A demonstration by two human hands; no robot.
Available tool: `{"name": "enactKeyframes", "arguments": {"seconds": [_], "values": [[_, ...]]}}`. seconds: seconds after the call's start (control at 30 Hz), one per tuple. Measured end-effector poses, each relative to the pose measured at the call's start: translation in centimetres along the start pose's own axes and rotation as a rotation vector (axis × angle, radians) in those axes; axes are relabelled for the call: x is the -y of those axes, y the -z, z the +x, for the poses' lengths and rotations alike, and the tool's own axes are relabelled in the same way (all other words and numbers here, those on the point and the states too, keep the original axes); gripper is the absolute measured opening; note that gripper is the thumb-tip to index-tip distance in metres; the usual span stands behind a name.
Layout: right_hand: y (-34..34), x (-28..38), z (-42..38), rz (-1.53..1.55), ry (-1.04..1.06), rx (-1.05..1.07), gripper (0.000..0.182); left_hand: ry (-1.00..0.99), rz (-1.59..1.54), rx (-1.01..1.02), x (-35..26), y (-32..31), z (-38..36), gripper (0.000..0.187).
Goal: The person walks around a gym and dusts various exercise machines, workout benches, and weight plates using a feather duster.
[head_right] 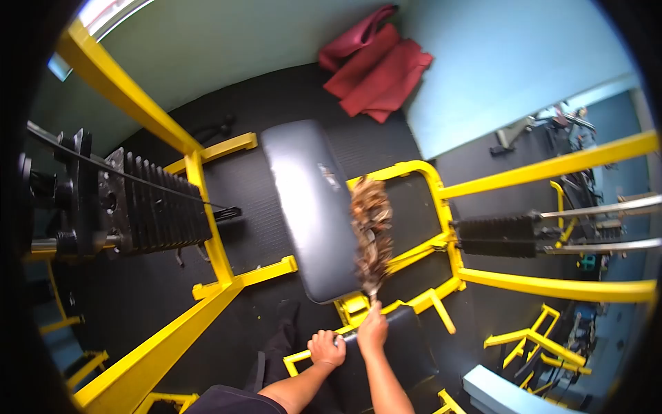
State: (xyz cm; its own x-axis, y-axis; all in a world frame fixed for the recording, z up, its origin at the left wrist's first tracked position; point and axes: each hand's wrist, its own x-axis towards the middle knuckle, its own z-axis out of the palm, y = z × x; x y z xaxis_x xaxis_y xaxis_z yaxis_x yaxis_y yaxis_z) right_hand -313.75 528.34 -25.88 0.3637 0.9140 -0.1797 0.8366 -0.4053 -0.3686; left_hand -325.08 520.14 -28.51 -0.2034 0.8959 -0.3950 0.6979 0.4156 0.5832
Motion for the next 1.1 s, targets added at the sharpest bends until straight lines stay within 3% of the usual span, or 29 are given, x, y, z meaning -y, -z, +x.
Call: {"name": "enactKeyframes", "arguments": {"seconds": [0.1,0.17,0.37,0.43,0.5,0.6,0.67,0.7,0.77,0.83,0.9,0.97,1.0,1.07,1.1], "values": [[3.8,-0.7,-7.3,-0.014,0.079,0.173,0.027,-0.025,-0.017,-0.037,0.1,-0.3,-0.1,0.022],[8.5,1.2,-10.6,-0.037,-0.057,0.217,0.026,-0.078,0.064,-0.016,0.3,-0.4,-0.3,0.021],[11.0,-3.3,-20.1,0.138,-0.322,-0.323,0.031,-0.093,0.035,0.041,-0.3,0.2,-0.8,0.027],[12.1,-4.9,-24.2,0.138,-0.344,-0.319,0.029,-0.057,0.05,0.167,-0.9,1.2,-0.7,0.038],[12.3,-6.9,-29.5,0.173,-0.425,-0.217,0.026,-0.217,-0.073,0.333,1.4,0.9,1.0,0.05],[9.6,-9.7,-40.2,0.248,-0.533,-0.261,0.027,-0.347,0.164,0.536,4.4,1.1,4.4,0.066],[7.4,-10.8,-48.1,0.327,-0.621,-0.272,0.026,-0.229,0.201,0.625,8.9,0.1,9.0,0.062],[5.7,-11.5,-52.6,0.357,-0.642,-0.287,0.026,-0.353,0.381,0.542,7.3,3.8,6.2,0.047],[-0.4,-12.7,-61.8,0.324,-0.649,-0.528,0.03,-0.582,0.587,0.377,7.6,6.3,2.2,0.035],[-8.9,-15.4,-71.2,0.071,-0.713,-0.588,0.025,-0.854,0.545,0.21,8.6,6.6,-3.8,0.03],[-15.5,-15.2,-77.3,0.208,-0.885,-0.701,0.027,-1.162,0.3,0.149,9.9,6.0,-10.5,0.025],[-21.7,-16.2,-83.5,0.407,-1.165,-0.861,0.031,-1.232,0.295,0.296,11.7,3.0,-17.7,0.02],[-21.5,-16.0,-86.3,0.509,-1.357,-0.778,0.03,-1.282,0.467,0.584,10.0,4.7,-24.4,0.021],[-18.5,-16.3,-90.8,0.736,-1.655,-0.449,0.028,-1.354,0.678,0.874,10.9,3.4,-32.9,0.024],[-17.2,-16.5,-92.4,0.836,-1.717,-0.33,0.027,-1.373,0.632,1.021,11.7,2.2,-36.1,0.029]]}}
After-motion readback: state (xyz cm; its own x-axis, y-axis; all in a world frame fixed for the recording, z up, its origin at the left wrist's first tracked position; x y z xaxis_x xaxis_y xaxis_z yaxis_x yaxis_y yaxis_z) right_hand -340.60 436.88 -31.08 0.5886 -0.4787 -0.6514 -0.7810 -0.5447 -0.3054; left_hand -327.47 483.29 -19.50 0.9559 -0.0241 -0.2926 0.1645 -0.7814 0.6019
